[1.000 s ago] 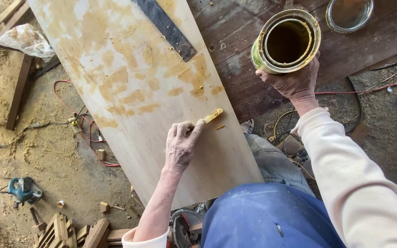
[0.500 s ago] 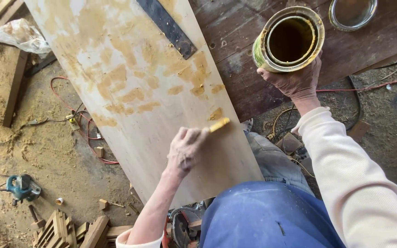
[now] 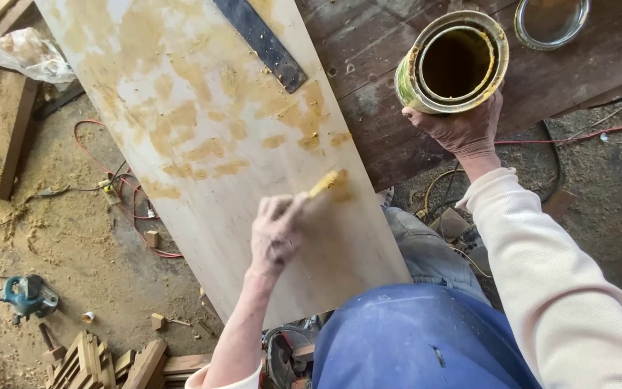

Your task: The person applies a yellow substance to a wooden board using a small wooden stick and a can of material.

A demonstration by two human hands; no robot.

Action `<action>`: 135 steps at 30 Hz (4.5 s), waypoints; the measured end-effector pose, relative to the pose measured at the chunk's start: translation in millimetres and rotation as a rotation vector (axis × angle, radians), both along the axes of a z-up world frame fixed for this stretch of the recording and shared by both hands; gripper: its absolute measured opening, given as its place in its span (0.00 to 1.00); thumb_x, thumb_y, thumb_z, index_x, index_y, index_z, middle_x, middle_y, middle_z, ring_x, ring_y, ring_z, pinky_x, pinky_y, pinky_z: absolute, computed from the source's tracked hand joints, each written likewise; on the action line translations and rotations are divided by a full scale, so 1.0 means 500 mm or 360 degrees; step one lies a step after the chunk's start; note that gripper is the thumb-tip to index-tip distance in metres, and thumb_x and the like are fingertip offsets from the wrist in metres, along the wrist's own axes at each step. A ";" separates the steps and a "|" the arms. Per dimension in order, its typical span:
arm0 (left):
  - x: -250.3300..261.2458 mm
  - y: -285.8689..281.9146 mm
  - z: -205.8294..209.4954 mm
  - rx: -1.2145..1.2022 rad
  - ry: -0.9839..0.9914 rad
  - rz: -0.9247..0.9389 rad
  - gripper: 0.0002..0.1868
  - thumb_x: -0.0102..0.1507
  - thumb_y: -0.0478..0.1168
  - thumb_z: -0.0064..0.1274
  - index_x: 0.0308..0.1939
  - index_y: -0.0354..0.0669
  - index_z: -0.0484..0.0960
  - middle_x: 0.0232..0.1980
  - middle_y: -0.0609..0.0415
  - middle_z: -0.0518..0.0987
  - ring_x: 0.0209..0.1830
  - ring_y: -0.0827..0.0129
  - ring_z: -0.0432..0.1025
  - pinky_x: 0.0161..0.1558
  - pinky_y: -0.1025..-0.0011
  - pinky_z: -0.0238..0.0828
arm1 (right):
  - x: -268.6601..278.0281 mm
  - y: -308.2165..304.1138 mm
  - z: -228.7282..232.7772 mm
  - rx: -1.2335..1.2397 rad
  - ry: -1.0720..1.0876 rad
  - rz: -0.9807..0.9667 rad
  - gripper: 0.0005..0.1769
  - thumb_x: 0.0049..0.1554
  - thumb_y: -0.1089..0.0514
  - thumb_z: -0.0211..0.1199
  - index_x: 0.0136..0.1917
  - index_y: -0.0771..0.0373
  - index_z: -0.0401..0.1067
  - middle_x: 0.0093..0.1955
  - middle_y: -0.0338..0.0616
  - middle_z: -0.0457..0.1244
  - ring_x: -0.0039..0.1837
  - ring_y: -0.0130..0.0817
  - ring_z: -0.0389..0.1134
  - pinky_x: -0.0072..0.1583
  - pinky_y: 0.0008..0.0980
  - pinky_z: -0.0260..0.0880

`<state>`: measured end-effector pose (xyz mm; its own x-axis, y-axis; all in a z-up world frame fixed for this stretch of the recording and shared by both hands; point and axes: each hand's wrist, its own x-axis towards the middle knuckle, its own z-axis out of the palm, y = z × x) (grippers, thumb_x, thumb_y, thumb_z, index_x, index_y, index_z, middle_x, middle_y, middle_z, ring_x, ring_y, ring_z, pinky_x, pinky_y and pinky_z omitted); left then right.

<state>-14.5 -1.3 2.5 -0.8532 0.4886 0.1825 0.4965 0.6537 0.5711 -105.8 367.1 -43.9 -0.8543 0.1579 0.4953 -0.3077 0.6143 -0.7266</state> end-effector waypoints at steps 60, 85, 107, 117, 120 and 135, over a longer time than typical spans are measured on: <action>-0.024 0.009 -0.060 -0.0279 0.0555 0.0050 0.22 0.62 0.28 0.43 0.55 0.45 0.85 0.43 0.51 0.70 0.36 0.57 0.68 0.38 0.61 0.76 | 0.009 0.012 -0.039 0.0150 0.0033 -0.0027 0.54 0.38 0.54 0.90 0.64 0.88 0.64 0.62 0.81 0.62 0.65 0.75 0.66 0.65 0.69 0.64; -0.069 0.042 -0.038 -0.0311 0.0569 0.0178 0.20 0.60 0.27 0.46 0.53 0.45 0.85 0.41 0.54 0.67 0.36 0.60 0.67 0.37 0.63 0.72 | 0.000 0.035 -0.106 0.0147 0.0050 -0.0023 0.52 0.41 0.54 0.92 0.65 0.86 0.66 0.66 0.79 0.61 0.67 0.71 0.65 0.66 0.67 0.64; -0.006 0.056 -0.030 -0.0304 0.0479 0.0522 0.26 0.59 0.24 0.44 0.56 0.47 0.84 0.41 0.52 0.68 0.36 0.57 0.68 0.46 0.64 0.69 | -0.021 -0.008 0.024 0.0107 0.0159 -0.0101 0.43 0.39 0.52 0.87 0.59 0.82 0.73 0.56 0.74 0.68 0.56 0.72 0.71 0.58 0.62 0.72; -0.050 0.056 -0.042 -0.0257 0.0364 0.0724 0.22 0.64 0.31 0.49 0.59 0.55 0.85 0.41 0.56 0.69 0.37 0.61 0.67 0.41 0.67 0.71 | -0.021 -0.009 0.040 0.0060 0.0157 -0.0122 0.45 0.34 0.53 0.88 0.58 0.82 0.72 0.54 0.74 0.68 0.57 0.71 0.71 0.60 0.61 0.70; -0.117 0.046 -0.057 -0.0280 0.0507 0.0732 0.18 0.66 0.29 0.45 0.52 0.48 0.87 0.39 0.52 0.68 0.36 0.56 0.66 0.43 0.65 0.69 | -0.014 -0.017 0.042 0.0166 0.0142 -0.0131 0.43 0.37 0.55 0.86 0.58 0.81 0.72 0.54 0.72 0.68 0.55 0.69 0.72 0.57 0.61 0.72; -0.092 0.114 -0.034 -0.0193 0.0452 0.0571 0.24 0.59 0.25 0.46 0.56 0.49 0.83 0.40 0.54 0.65 0.36 0.58 0.65 0.44 0.65 0.70 | -0.024 -0.013 0.029 0.0248 0.0199 -0.0161 0.43 0.38 0.51 0.87 0.57 0.82 0.72 0.55 0.73 0.68 0.53 0.70 0.72 0.55 0.61 0.72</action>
<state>-60.6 55.8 -14.6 -0.8965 0.2046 0.3929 0.3529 0.8661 0.3541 -117.8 360.6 -29.3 -0.7684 0.1526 0.6215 -0.3208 0.7485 -0.5804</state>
